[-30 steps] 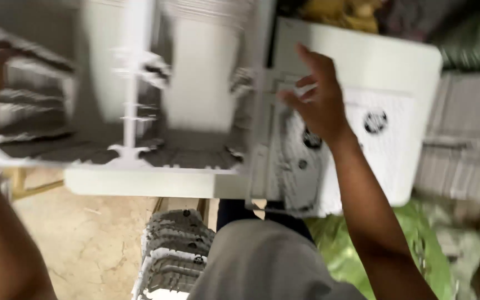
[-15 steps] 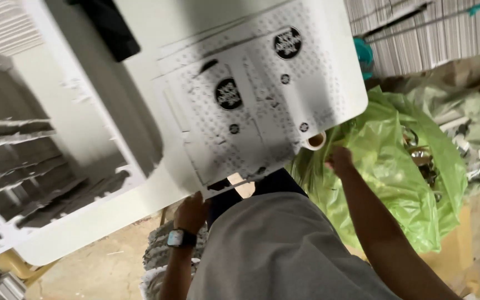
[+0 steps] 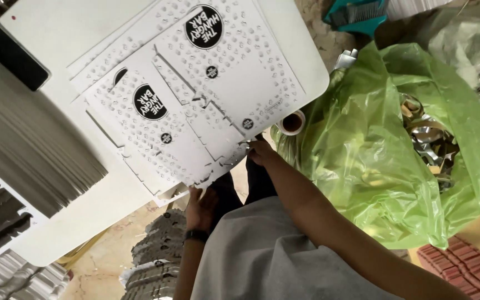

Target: The person is manually removing the excess waste material from die-cut corrugated board sheets to reveal the final product shapes.

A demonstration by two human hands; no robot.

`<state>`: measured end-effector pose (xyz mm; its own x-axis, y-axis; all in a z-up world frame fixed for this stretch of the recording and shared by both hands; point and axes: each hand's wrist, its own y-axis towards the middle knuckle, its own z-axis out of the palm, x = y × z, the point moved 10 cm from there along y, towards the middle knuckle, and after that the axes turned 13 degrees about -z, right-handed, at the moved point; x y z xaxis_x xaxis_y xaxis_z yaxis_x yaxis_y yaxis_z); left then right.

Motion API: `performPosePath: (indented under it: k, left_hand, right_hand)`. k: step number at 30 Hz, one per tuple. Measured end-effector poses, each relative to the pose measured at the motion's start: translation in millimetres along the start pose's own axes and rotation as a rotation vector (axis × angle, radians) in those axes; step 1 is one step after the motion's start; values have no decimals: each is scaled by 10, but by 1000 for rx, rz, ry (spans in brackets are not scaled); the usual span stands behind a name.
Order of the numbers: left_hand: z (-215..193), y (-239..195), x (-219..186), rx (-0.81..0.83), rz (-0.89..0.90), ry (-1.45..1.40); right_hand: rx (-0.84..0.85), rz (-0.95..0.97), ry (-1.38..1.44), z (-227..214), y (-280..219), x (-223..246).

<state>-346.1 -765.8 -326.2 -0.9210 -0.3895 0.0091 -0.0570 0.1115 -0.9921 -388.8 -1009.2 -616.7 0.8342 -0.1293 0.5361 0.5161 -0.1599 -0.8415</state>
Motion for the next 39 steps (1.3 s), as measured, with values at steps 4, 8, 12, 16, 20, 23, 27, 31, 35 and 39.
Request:
performPosePath:
  k: [4, 8, 12, 16, 20, 23, 27, 31, 35, 39]
  left_hand:
    - [-131, 213, -3, -52, 147, -94]
    - [-357, 237, -52, -125, 249, -132]
    - [-417, 446, -111, -59, 306, -123]
    - [-579, 739, -101, -46, 352, -188]
    - [-722, 607, -130, -16, 435, -275]
    - [-871, 842, -124, 1, 471, -317]
    - [-1009, 884, -115, 37, 469, -401]
    - [-979, 856, -60, 101, 453, -481]
    - [-653, 111, 153, 315, 302, -449]
    - [-263, -290, 505, 465, 139, -350]
  right_hand:
    - [28, -172, -549, -344, 267, -42]
    - [-145, -212, -71, -956, -439, 403]
    - [-334, 6, 1068, -1208, -1022, 236]
    - [-196, -44, 986, -1341, -1496, 239]
    - [-156, -155, 872, -1292, -2220, 570]
    - [-140, -306, 674, -1215, -2760, 1025]
    - [-297, -482, 512, -1178, -3274, 1311]
    - [-397, -838, 383, -1066, -3703, 1815]
    - [-299, -965, 233, -892, -3609, 2015]
    - [-288, -864, 215, -713, -3458, 2099]
